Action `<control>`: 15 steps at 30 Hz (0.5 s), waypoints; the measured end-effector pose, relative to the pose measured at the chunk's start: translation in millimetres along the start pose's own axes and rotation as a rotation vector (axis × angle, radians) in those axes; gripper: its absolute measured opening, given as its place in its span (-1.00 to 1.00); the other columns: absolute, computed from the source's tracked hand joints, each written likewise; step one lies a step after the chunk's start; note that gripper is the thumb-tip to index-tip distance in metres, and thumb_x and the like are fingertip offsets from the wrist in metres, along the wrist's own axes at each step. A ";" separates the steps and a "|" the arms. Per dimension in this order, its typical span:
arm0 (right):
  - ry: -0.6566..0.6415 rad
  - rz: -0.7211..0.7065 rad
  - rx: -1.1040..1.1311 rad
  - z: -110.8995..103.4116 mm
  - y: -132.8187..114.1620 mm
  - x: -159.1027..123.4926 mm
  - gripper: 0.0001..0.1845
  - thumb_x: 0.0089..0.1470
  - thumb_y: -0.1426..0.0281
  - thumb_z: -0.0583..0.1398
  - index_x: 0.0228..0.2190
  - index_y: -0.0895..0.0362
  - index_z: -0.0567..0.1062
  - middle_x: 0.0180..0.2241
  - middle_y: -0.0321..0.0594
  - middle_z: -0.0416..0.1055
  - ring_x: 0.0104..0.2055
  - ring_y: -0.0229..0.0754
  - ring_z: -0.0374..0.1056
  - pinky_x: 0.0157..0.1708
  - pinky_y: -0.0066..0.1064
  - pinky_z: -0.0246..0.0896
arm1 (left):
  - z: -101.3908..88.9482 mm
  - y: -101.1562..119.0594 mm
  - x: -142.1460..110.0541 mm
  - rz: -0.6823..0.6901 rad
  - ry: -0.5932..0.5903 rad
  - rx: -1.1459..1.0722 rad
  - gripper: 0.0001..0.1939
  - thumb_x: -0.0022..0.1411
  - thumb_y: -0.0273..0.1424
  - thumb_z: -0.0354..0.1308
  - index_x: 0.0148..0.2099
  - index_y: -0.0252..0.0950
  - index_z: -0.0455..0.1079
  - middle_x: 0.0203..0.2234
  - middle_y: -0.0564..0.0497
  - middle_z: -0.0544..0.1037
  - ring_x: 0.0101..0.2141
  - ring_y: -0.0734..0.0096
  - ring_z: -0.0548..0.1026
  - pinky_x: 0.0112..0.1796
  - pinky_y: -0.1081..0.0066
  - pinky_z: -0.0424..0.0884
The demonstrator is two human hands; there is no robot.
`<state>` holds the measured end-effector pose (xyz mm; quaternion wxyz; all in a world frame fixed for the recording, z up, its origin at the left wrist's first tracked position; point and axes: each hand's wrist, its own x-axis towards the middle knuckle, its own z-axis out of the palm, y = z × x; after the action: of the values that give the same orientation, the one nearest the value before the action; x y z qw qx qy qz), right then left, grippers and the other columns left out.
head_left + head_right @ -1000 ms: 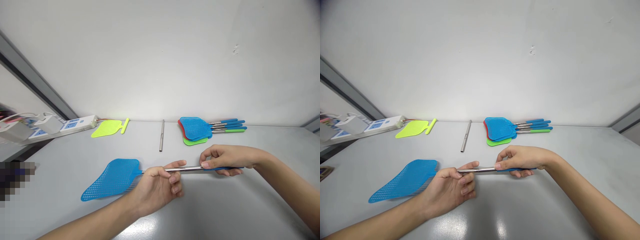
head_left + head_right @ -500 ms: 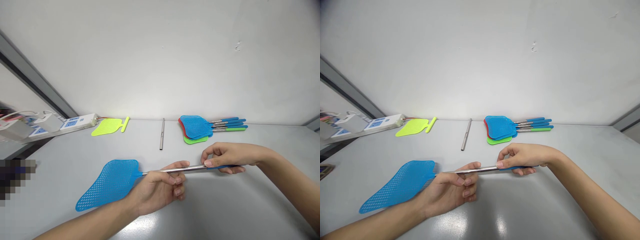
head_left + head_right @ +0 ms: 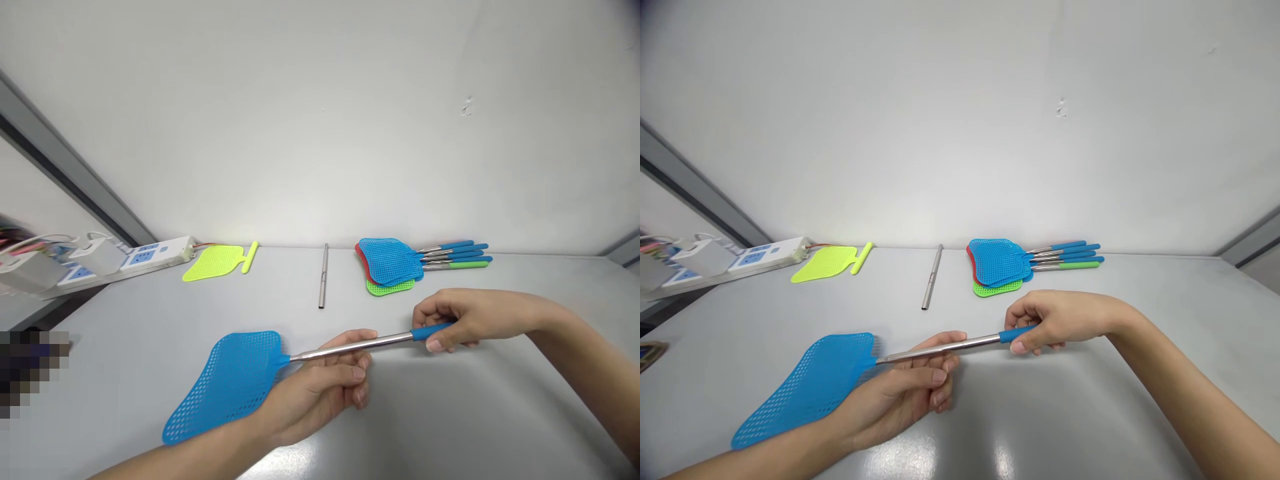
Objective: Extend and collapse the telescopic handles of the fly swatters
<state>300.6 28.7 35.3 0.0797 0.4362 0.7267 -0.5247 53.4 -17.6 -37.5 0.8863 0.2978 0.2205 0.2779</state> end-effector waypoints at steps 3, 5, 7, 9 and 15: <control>-0.008 -0.009 0.021 -2.5 2.5 0.9 -0.72 -0.04 0.17 0.14 -0.43 0.16 0.35 -0.52 -0.36 0.22 -0.54 -0.41 0.09 -0.59 -0.59 -0.02 | 0.7 -1.8 0.2 0.023 0.038 0.021 -0.66 0.14 -0.60 -0.02 -0.03 -0.26 0.25 -0.39 0.06 0.22 -0.50 0.61 0.28 -0.41 0.47 0.12; -0.032 -0.008 0.044 -4.5 4.3 2.3 -0.73 -0.04 0.19 0.14 -0.43 0.16 0.35 -0.52 -0.36 0.22 -0.55 -0.41 0.09 -0.59 -0.58 -0.02 | 1.3 -3.1 0.7 0.032 0.051 0.039 -0.69 0.16 -0.57 0.00 -0.04 -0.27 0.26 -0.41 0.05 0.24 -0.49 0.59 0.29 -0.41 0.48 0.14; -0.066 -0.008 0.079 -6.1 6.1 3.6 -0.74 -0.03 0.20 0.14 -0.43 0.17 0.35 -0.51 -0.36 0.22 -0.57 -0.43 0.08 -0.58 -0.58 -0.01 | 2.0 -4.3 1.3 0.037 0.056 0.059 -0.71 0.16 -0.55 0.01 -0.04 -0.29 0.26 -0.41 0.04 0.28 -0.48 0.58 0.32 -0.40 0.47 0.16; -0.093 -0.006 0.107 -6.7 7.9 4.5 -0.75 -0.02 0.22 0.14 -0.43 0.18 0.35 -0.53 -0.36 0.21 -0.58 -0.43 0.08 -0.59 -0.58 -0.02 | 2.5 -5.3 1.8 0.047 0.065 0.067 -0.73 0.17 -0.53 0.01 -0.05 -0.31 0.28 -0.41 0.02 0.33 -0.47 0.56 0.34 -0.38 0.46 0.19; -0.083 0.032 0.106 -6.2 13.0 6.0 -0.72 -0.04 0.18 0.15 -0.44 0.17 0.34 -0.56 -0.39 0.16 -0.58 -0.42 0.09 -0.62 -0.59 -0.03 | 2.2 -6.6 1.7 0.071 0.092 0.036 -0.73 0.19 -0.48 0.00 -0.04 -0.34 0.31 -0.30 -0.09 0.44 -0.40 0.47 0.42 -0.27 0.40 0.26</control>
<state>308.4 38.1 25.6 0.0950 0.4293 0.6867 -0.5789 58.3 -21.8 -40.5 0.8593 0.3083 0.2551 0.3186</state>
